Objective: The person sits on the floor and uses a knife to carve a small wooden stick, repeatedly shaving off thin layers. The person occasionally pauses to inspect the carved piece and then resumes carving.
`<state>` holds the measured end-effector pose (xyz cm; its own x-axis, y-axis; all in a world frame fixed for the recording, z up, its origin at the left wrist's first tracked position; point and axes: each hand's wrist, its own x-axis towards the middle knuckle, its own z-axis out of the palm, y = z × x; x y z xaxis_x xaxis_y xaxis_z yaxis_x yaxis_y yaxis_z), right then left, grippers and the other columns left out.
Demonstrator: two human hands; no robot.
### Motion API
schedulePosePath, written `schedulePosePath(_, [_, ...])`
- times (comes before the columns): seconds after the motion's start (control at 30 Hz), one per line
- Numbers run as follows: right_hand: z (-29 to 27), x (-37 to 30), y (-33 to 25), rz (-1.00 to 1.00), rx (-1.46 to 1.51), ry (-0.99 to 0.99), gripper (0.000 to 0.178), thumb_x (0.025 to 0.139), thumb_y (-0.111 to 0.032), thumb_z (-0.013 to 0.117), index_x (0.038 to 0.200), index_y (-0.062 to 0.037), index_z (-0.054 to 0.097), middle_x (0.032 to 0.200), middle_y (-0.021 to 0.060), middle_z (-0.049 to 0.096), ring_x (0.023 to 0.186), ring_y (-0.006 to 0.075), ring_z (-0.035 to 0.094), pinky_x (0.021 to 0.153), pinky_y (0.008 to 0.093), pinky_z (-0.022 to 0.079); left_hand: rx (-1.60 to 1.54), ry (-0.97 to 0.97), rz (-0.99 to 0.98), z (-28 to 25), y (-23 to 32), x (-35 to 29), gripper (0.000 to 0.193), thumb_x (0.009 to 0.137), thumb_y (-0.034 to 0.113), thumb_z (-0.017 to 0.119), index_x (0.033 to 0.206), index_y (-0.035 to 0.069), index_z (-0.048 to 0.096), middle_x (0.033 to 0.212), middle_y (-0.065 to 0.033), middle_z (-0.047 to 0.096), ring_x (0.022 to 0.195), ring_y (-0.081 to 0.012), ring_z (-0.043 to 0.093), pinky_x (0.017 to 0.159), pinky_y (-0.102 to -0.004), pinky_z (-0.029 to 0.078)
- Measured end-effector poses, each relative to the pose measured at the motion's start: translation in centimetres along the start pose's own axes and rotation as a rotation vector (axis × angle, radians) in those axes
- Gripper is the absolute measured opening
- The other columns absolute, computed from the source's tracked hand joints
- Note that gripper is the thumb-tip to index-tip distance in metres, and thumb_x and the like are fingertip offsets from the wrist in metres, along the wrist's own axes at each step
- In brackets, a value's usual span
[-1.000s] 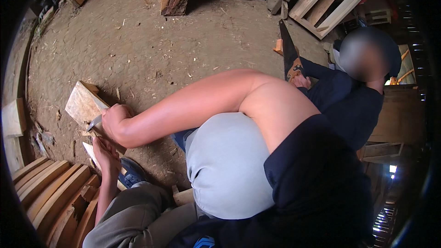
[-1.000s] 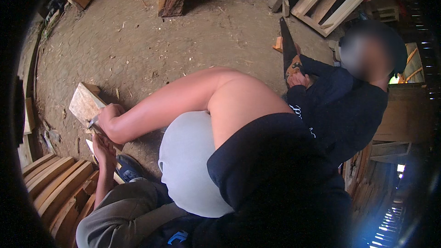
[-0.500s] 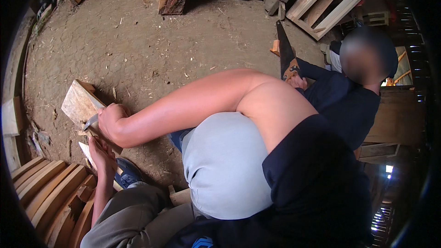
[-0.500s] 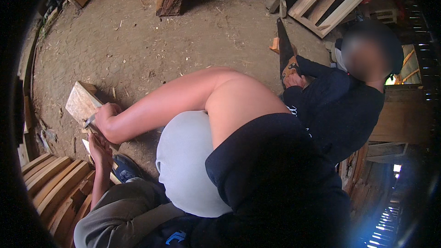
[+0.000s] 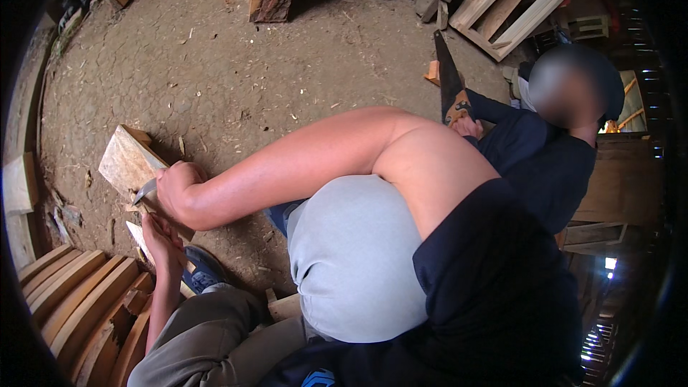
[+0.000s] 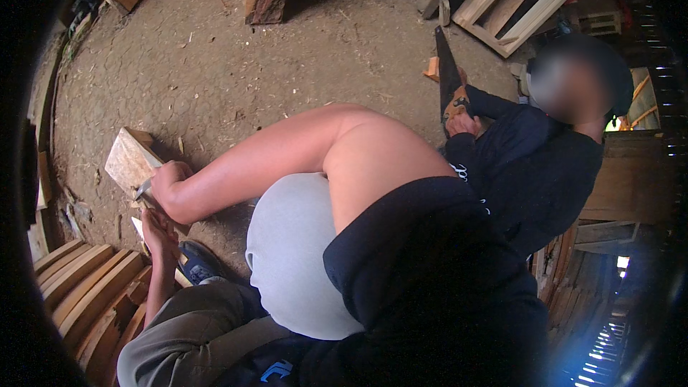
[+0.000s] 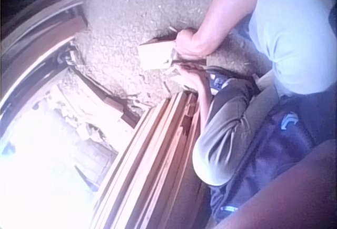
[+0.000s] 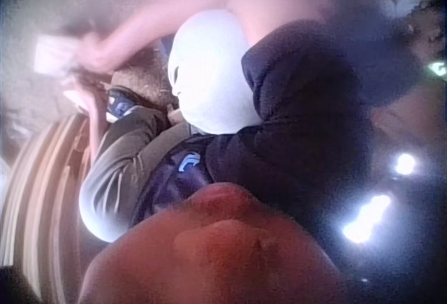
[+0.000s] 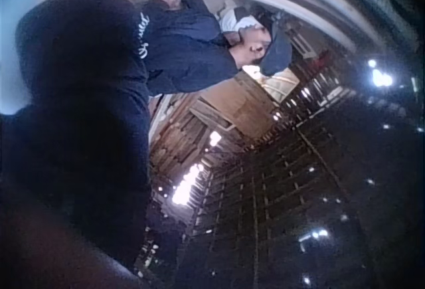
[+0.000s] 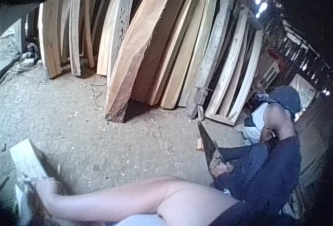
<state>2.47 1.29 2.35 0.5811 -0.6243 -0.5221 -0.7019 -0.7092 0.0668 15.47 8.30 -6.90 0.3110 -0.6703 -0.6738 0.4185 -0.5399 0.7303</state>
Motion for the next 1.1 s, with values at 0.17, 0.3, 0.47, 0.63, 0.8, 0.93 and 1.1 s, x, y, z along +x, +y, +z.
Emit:
schedulePosePath(0.17, [-0.2, -0.5, 0.1, -0.007, -0.024, 0.002, 0.04, 0.087, -0.022, 0.059, 0.122, -0.0046, 0.059, 0.123, 0.0057, 0.054, 0.106, 0.0207, 0.057, 0.055, 0.0369, 0.055, -0.008, 0.022, -0.02, -0.1, 0.0, 0.1, 0.035, 0.096, 0.049, 0.04, 0.078, 0.018, 0.042, 0.056, 0.0032, 0.035, 0.036, -0.0111, 0.03, 0.031, -0.026, 0.022])
schedulePosePath(0.3, [-0.1, -0.3, -0.2, 0.055, 0.033, 0.008, 0.04, 0.086, -0.021, 0.06, 0.122, -0.0052, 0.06, 0.125, 0.0058, 0.054, 0.107, 0.0201, 0.057, 0.061, 0.0351, 0.055, 0.013, -0.015, 0.022, 0.0, 0.1, -0.3, 0.036, 0.096, 0.049, 0.04, 0.079, 0.018, 0.042, 0.056, 0.0026, 0.035, 0.036, -0.0117, 0.03, 0.03, -0.0267, 0.022])
schedulePosePath(0.47, [0.9, 1.2, -0.2, -0.001, -0.014, 0.002, 0.039, 0.086, -0.02, 0.06, 0.123, -0.0057, 0.059, 0.125, 0.0069, 0.055, 0.105, 0.0199, 0.059, 0.062, 0.0344, 0.054, 0.025, -0.049, 0.043, -0.4, -0.3, 0.2, 0.035, 0.096, 0.048, 0.039, 0.08, 0.017, 0.042, 0.056, 0.0016, 0.036, 0.035, -0.0125, 0.031, 0.029, -0.0269, 0.023])
schedulePosePath(0.63, [0.0, 0.1, -0.2, 0.018, 0.012, 0.019, 0.039, 0.085, -0.019, 0.061, 0.122, -0.0053, 0.06, 0.124, 0.0075, 0.055, 0.102, 0.0201, 0.06, 0.062, 0.0345, 0.054, -0.02, -0.034, 0.007, -0.6, -0.1, 0.3, 0.033, 0.096, 0.047, 0.04, 0.081, 0.017, 0.042, 0.056, 0.002, 0.036, 0.036, -0.0122, 0.03, 0.029, -0.0265, 0.022])
schedulePosePath(0.8, [-0.4, -0.1, 0.1, 0.022, 0.044, -0.003, 0.039, 0.085, -0.018, 0.061, 0.122, -0.004, 0.06, 0.122, 0.0068, 0.055, 0.096, 0.0217, 0.063, 0.052, 0.0351, 0.054, -0.038, -0.042, -0.003, -0.5, -0.2, 0.4, 0.031, 0.096, 0.045, 0.041, 0.083, 0.018, 0.043, 0.057, 0.0027, 0.036, 0.037, -0.0113, 0.03, 0.03, -0.0254, 0.021])
schedulePosePath(0.93, [-0.4, -0.5, 0.1, 0.026, 0.012, 0.016, 0.038, 0.085, -0.018, 0.06, 0.121, -0.0038, 0.06, 0.12, 0.0064, 0.055, 0.096, 0.0217, 0.063, 0.048, 0.0354, 0.053, -0.024, -0.057, 0.009, -0.5, -0.1, 0.2, 0.03, 0.097, 0.045, 0.041, 0.084, 0.018, 0.044, 0.058, 0.0025, 0.036, 0.037, -0.0112, 0.03, 0.03, -0.0251, 0.022])
schedulePosePath(1.1, [-0.7, -0.7, 0.2, 0.028, 0.013, 0.003, 0.038, 0.085, -0.018, 0.06, 0.12, -0.0035, 0.06, 0.119, 0.0058, 0.055, 0.094, 0.0213, 0.063, 0.048, 0.0363, 0.053, 0.03, -0.091, 0.064, -1.1, -0.7, 0.8, 0.031, 0.097, 0.046, 0.039, 0.085, 0.018, 0.043, 0.058, 0.0017, 0.036, 0.037, -0.0119, 0.032, 0.03, -0.0261, 0.023])
